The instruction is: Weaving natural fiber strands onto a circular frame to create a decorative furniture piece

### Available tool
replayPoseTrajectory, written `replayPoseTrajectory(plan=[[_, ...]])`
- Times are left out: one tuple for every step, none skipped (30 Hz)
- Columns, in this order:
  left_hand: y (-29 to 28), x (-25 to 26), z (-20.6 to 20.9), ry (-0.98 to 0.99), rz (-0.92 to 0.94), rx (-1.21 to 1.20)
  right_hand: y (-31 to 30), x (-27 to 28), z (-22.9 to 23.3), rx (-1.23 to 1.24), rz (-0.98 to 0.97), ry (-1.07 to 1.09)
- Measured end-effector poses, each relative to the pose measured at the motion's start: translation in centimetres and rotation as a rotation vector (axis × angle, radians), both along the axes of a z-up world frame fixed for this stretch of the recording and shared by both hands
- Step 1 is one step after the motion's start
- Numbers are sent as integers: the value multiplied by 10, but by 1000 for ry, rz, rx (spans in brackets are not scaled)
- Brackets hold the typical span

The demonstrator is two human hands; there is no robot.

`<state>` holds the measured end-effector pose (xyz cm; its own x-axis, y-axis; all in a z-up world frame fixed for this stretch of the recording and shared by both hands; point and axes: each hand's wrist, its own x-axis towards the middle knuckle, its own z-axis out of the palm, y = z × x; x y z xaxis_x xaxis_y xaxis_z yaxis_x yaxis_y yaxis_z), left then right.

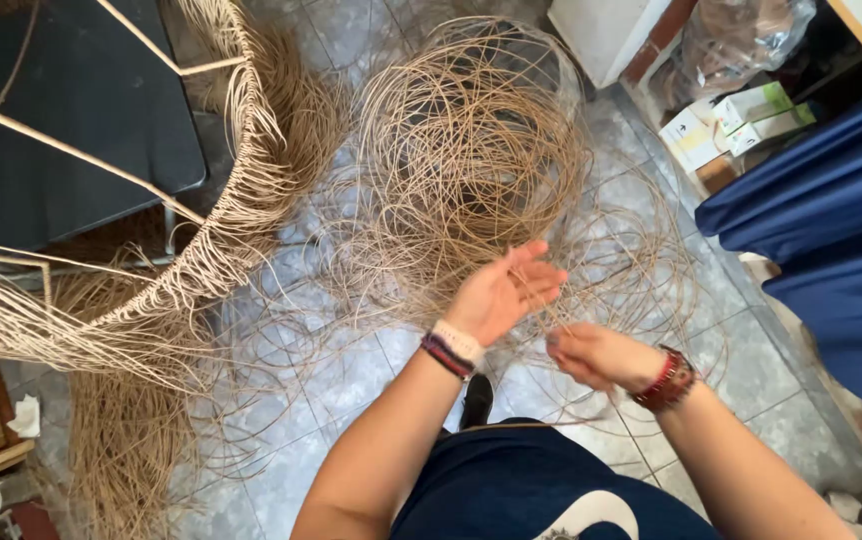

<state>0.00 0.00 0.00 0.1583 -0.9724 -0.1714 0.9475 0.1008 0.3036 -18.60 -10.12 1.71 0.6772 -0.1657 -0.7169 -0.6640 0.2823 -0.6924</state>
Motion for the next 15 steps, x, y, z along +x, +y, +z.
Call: replayPoseTrajectory(plan=[[-8, 3, 3, 0, 0, -5, -4, -5, 2, -5, 0, 0], [-15, 7, 7, 62, 88, -45, -8, -10, 5, 33, 6, -1], [-21, 10, 10, 126, 177, -81, -10, -15, 7, 74, 15, -2], [-19, 6, 13, 126, 179, -82, -11, -13, 17, 72, 17, -1], [-18, 4, 17, -91, 187, 1, -14, -8, 26, 45, 54, -121], [-18, 2, 21, -307, 195, 85, -16, -4, 35, 18, 92, -241], [-7, -4, 28, -308, 192, 87, -11, 9, 39, 20, 89, -241], [3, -10, 35, -856, 86, 250, -7, 23, 43, 111, -35, -333], [11, -15, 42, -1403, -33, 408, -3, 38, 47, 199, -159, -425], [14, -23, 27, -1405, -35, 406, -1, 52, 44, 199, -161, -426], [16, -33, 11, -1571, -96, 387, 0, 64, 41, 85, -171, -328], [19, -43, -4, -1737, -159, 365, 2, 77, 37, -29, -180, -228], [28, -43, -14, -1736, -160, 368, 8, 80, 43, -27, -178, -228], [38, -42, -24, -1736, -316, 375, 14, 83, 47, 24, -206, -203], [48, -43, -35, -1728, -471, 383, 19, 85, 52, 75, -230, -175]])
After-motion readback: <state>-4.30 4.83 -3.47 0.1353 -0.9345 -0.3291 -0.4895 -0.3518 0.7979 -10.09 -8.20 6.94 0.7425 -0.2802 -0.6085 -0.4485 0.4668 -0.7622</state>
